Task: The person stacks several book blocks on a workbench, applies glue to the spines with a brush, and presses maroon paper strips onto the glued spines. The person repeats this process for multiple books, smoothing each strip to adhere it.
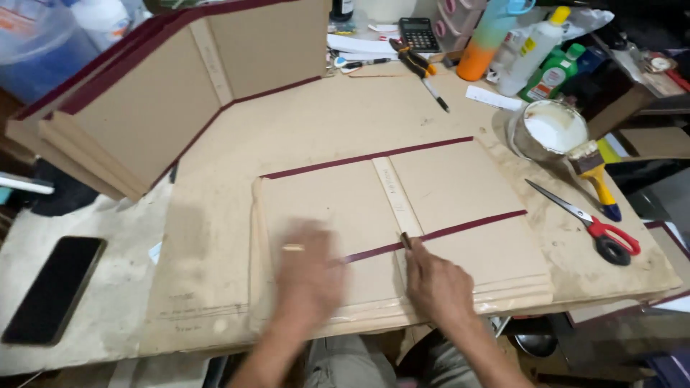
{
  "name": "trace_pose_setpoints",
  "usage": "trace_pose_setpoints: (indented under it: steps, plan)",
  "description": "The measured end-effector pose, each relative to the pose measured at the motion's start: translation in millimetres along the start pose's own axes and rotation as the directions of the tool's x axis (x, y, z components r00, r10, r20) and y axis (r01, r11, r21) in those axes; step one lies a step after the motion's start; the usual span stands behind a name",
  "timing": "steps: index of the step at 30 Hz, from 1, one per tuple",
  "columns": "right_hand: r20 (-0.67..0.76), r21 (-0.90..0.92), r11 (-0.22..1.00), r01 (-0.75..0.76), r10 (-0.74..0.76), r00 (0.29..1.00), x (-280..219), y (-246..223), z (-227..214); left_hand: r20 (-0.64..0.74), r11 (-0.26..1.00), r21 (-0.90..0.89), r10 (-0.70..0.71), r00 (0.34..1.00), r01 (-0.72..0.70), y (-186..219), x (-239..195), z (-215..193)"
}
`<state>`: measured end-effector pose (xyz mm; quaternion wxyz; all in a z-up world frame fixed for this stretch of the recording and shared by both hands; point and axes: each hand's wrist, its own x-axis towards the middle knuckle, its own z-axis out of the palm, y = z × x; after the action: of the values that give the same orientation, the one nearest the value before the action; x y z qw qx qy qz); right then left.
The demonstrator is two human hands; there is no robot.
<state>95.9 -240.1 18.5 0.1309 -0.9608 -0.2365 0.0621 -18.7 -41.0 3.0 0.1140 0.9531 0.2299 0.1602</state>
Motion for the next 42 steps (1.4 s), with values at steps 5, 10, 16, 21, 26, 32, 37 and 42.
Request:
trace_pose_setpoints:
  steps: [5, 10, 16, 21, 26, 32, 37, 42]
  plan:
    - [-0.046, -0.076, 0.994, 0.082, -0.085, 0.995, 10.0, -14.1, -1.3, 0.169, 0.898, -0.27, 0.399, 0.901, -0.347, 55.3, -11.0, 19.7]
    - [-0.022, -0.006, 0.999, 0.05, -0.05, 0.999, 35.4, -6.7, -14.3, 0.221, 0.942, -0.159, 0.326, 0.919, -0.296, 72.1, -7.6, 15.9]
    - [-0.085, -0.047, 0.996, 0.069, -0.073, 0.994, 7.8, 31.3, -23.6, 0.399, 0.962, 0.01, 0.246, 0.883, -0.273, 90.3, 5.6, 13.6]
    - [0.121, -0.102, 0.995, 0.016, -0.004, 0.993, 49.8, 8.4, -19.5, 0.158, 0.929, 0.09, 0.343, 0.926, -0.359, 89.1, 1.5, 17.4]
    - [0.01, 0.109, 0.993, 0.053, -0.055, 0.998, 95.2, 11.1, -13.9, 0.21, 0.929, -0.167, 0.361, 0.909, -0.33, 93.6, 4.3, 33.3]
    - [-0.176, 0.327, 0.943, -0.067, 0.131, 0.976, 71.2, 159.0, -18.4, 0.334, 0.96, 0.008, 0.261, 0.906, -0.28, 130.3, 21.5, 19.9]
    - [-0.087, 0.012, 0.914, -0.405, 0.405, 0.91, 57.1, 131.7, -58.3, 0.367, 0.968, 0.067, 0.2, 0.908, -0.241, 143.7, 16.8, -8.3]
    - [0.0, -0.197, 0.979, 0.052, -0.053, 0.999, 34.3, 74.6, -37.7, 0.392, 0.981, -0.06, 0.192, 0.9, -0.183, 147.9, 16.9, -6.1]
